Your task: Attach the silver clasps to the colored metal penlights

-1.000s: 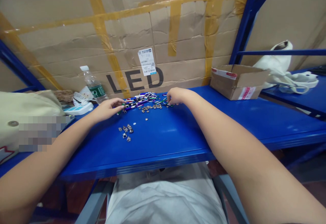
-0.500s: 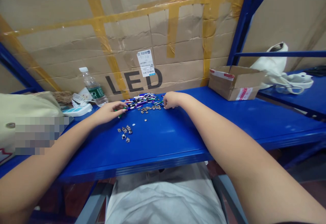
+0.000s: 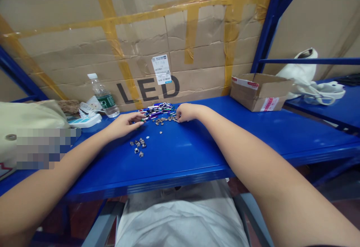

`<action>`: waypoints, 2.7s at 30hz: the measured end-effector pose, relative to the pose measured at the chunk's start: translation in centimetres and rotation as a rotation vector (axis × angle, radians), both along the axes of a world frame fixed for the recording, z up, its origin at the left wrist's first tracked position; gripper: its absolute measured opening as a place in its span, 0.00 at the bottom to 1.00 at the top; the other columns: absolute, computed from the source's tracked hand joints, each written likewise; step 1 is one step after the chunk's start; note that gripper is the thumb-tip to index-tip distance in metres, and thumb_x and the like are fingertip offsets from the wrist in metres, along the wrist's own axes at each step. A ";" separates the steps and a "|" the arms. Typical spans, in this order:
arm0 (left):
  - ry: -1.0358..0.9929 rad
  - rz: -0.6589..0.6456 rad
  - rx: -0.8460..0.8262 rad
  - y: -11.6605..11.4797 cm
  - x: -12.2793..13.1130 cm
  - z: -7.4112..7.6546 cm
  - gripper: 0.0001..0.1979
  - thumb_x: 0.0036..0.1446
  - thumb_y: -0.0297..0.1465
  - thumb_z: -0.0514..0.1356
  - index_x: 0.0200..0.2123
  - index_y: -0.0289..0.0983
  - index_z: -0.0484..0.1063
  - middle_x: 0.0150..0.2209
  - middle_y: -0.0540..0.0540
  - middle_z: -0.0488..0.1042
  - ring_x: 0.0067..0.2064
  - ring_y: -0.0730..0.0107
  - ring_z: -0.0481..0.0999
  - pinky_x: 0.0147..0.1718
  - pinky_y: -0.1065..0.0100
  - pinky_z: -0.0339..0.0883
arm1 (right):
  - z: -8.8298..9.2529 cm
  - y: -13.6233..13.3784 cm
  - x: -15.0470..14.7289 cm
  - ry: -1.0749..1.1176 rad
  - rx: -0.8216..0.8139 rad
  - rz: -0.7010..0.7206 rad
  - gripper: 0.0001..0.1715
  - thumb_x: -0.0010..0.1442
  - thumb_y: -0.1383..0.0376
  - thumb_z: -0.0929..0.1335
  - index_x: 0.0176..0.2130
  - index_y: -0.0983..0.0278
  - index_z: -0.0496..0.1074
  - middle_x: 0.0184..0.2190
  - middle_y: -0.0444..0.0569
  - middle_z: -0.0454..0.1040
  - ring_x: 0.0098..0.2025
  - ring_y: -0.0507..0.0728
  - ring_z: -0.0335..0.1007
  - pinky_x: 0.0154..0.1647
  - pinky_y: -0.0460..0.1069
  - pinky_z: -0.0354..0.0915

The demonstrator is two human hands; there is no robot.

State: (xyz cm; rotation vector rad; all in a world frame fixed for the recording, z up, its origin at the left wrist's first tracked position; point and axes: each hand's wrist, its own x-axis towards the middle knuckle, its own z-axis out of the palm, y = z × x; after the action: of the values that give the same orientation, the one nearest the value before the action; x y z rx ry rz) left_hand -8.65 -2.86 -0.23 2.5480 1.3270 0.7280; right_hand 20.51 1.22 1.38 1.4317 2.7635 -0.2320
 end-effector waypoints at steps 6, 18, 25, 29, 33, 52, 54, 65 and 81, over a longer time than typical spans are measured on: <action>-0.114 -0.036 -0.073 0.4 0.3 -0.8 0.21 0.52 0.42 0.60 0.45 0.36 0.72 0.42 0.43 0.78 0.42 0.61 0.78 0.45 0.58 0.71 | -0.4 -0.1 -0.7 0.043 0.011 0.030 0.13 0.50 0.64 0.68 0.37 0.63 0.77 0.36 0.48 0.78 0.33 0.56 0.71 0.30 0.47 0.60; -0.470 -0.161 -0.161 -0.1 1.9 -1.8 0.25 0.49 0.34 0.63 0.51 0.34 0.67 0.45 0.40 0.77 0.49 0.57 0.77 0.52 0.51 0.68 | -0.1 -3.4 -4.3 0.538 0.251 0.316 0.12 0.56 0.63 0.67 0.40 0.66 0.73 0.24 0.44 0.70 0.27 0.50 0.61 0.29 0.45 0.53; -0.464 -0.188 -0.179 -0.8 2.6 -1.6 0.24 0.50 0.32 0.63 0.51 0.34 0.67 0.47 0.40 0.77 0.49 0.58 0.77 0.52 0.53 0.69 | -1.1 -3.8 -5.5 0.619 0.292 0.363 0.10 0.58 0.65 0.67 0.39 0.66 0.74 0.25 0.44 0.71 0.29 0.51 0.62 0.32 0.45 0.53; -0.464 -0.192 -0.162 -1.0 2.8 -1.4 0.23 0.50 0.33 0.63 0.50 0.32 0.67 0.47 0.39 0.77 0.48 0.58 0.77 0.52 0.55 0.69 | -1.2 -3.8 -5.7 0.636 0.337 0.384 0.11 0.59 0.64 0.66 0.40 0.67 0.74 0.28 0.46 0.73 0.31 0.52 0.63 0.33 0.45 0.54; -0.452 -0.190 -0.138 -1.3 2.9 -1.2 0.22 0.51 0.33 0.62 0.50 0.33 0.68 0.46 0.39 0.77 0.48 0.58 0.77 0.51 0.56 0.70 | -1.2 -3.8 -5.7 0.637 0.350 0.395 0.12 0.60 0.64 0.65 0.41 0.67 0.75 0.31 0.48 0.75 0.33 0.52 0.65 0.35 0.46 0.56; -0.382 -0.131 -0.048 -0.6 2.0 -1.3 0.23 0.52 0.34 0.62 0.51 0.35 0.69 0.45 0.42 0.78 0.46 0.60 0.78 0.51 0.54 0.70 | -0.3 -4.3 -4.7 0.492 0.183 0.303 0.13 0.57 0.61 0.67 0.41 0.65 0.71 0.29 0.46 0.73 0.30 0.52 0.64 0.31 0.45 0.56; -0.345 -0.117 -0.017 -0.4 1.7 -1.3 0.22 0.52 0.35 0.61 0.51 0.35 0.70 0.45 0.41 0.78 0.47 0.60 0.77 0.51 0.54 0.70 | -0.2 -4.3 -4.4 0.347 0.078 0.303 0.15 0.56 0.58 0.69 0.40 0.65 0.72 0.31 0.47 0.74 0.31 0.52 0.66 0.30 0.46 0.57; -0.243 -0.115 0.026 -0.2 1.6 -1.5 0.19 0.54 0.36 0.61 0.48 0.34 0.72 0.47 0.41 0.77 0.44 0.61 0.78 0.48 0.56 0.73 | -0.3 -4.3 -4.7 0.135 -0.023 0.253 0.09 0.57 0.65 0.68 0.38 0.64 0.76 0.37 0.49 0.78 0.36 0.54 0.71 0.36 0.47 0.62; -0.187 -0.139 0.019 -0.4 1.6 -1.5 0.18 0.55 0.36 0.60 0.48 0.36 0.73 0.44 0.43 0.78 0.44 0.62 0.78 0.46 0.59 0.74 | -0.5 -3.9 -4.6 0.147 -0.004 0.270 0.12 0.57 0.65 0.68 0.41 0.65 0.76 0.39 0.50 0.78 0.37 0.55 0.72 0.37 0.48 0.62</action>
State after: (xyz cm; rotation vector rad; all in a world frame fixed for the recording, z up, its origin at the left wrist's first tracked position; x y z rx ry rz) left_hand -7.08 -3.23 -1.72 2.4856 1.0777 0.9280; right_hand 15.92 -2.69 0.85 1.0632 3.0294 -0.3465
